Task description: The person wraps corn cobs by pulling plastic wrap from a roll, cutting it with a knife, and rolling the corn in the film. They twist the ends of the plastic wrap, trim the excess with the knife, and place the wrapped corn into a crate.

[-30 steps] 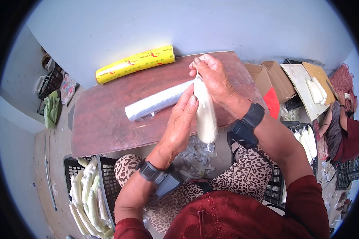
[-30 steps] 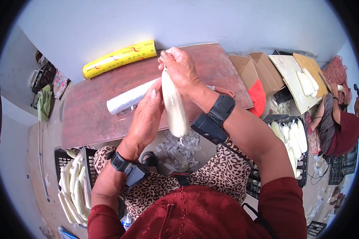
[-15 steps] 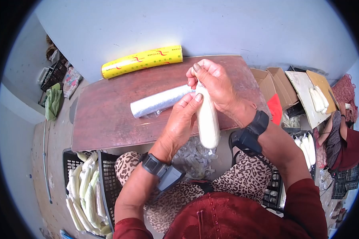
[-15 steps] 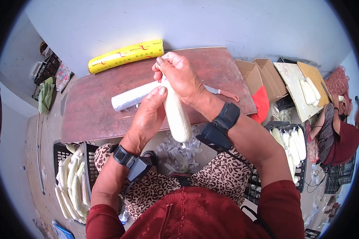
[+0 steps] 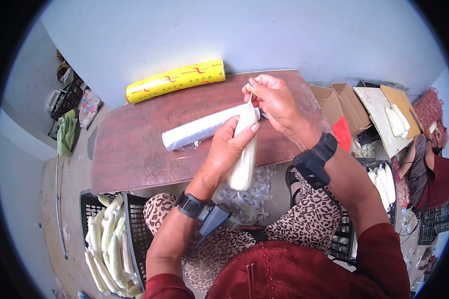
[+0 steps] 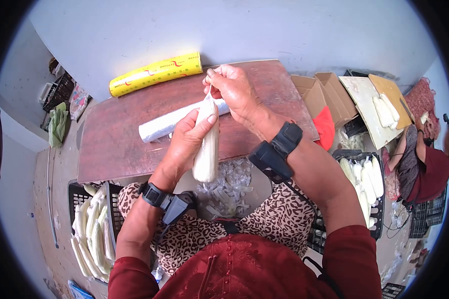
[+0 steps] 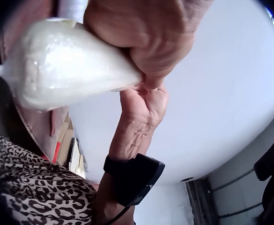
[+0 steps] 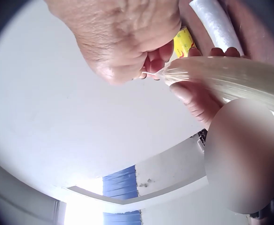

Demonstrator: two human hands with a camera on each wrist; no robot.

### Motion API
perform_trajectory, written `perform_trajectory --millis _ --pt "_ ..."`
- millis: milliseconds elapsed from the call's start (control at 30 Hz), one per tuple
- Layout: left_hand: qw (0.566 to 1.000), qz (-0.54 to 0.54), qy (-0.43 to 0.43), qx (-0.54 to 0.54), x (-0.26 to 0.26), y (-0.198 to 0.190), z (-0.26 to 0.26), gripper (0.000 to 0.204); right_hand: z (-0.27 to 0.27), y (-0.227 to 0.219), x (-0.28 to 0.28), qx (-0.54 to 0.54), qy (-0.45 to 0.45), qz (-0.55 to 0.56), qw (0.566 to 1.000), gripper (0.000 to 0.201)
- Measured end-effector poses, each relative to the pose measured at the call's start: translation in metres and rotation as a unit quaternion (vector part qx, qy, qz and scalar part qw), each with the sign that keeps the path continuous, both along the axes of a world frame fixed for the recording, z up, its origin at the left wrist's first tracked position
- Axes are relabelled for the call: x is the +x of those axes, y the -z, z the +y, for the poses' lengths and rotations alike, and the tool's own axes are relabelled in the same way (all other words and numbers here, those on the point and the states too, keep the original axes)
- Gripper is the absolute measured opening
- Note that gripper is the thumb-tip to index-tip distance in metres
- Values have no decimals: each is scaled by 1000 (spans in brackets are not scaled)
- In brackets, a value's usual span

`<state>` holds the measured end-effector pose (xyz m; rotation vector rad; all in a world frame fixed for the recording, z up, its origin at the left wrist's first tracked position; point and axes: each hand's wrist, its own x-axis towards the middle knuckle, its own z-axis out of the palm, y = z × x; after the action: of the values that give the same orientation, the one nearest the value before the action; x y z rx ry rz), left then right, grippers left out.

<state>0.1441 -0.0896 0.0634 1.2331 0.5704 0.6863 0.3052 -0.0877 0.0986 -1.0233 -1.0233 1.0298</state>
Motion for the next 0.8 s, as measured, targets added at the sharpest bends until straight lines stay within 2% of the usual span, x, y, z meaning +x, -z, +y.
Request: perform_trajectory --millis 33,233,333,433,533,633,800 --pt "999 35 9 26 -1 2 1 37 1 2 1 -7 5 -6 1000 22" --pt "997 38 -17 66 -5 6 -6 31 -2 -1 -7 -3 -28 -35 999 24" --pt "1000 -20 4 -18 -13 3 -5 27 -3 0 -9 -13 -54 -35 998 23" --pt "997 -65 -6 -39 -17 12 -1 22 -7 -4 -10 -29 -71 -50 996 22" --pt "998 -57 -11 -27 -20 15 0 20 -6 2 -7 -26 -110 -11 994 20" --pt "999 -1 -31 37 -19 12 -1 20 -7 4 -14 -19 -104 31 994 22" --pt "1000 4 6 22 -15 13 1 23 -12 4 -17 -30 -134 49 989 22"
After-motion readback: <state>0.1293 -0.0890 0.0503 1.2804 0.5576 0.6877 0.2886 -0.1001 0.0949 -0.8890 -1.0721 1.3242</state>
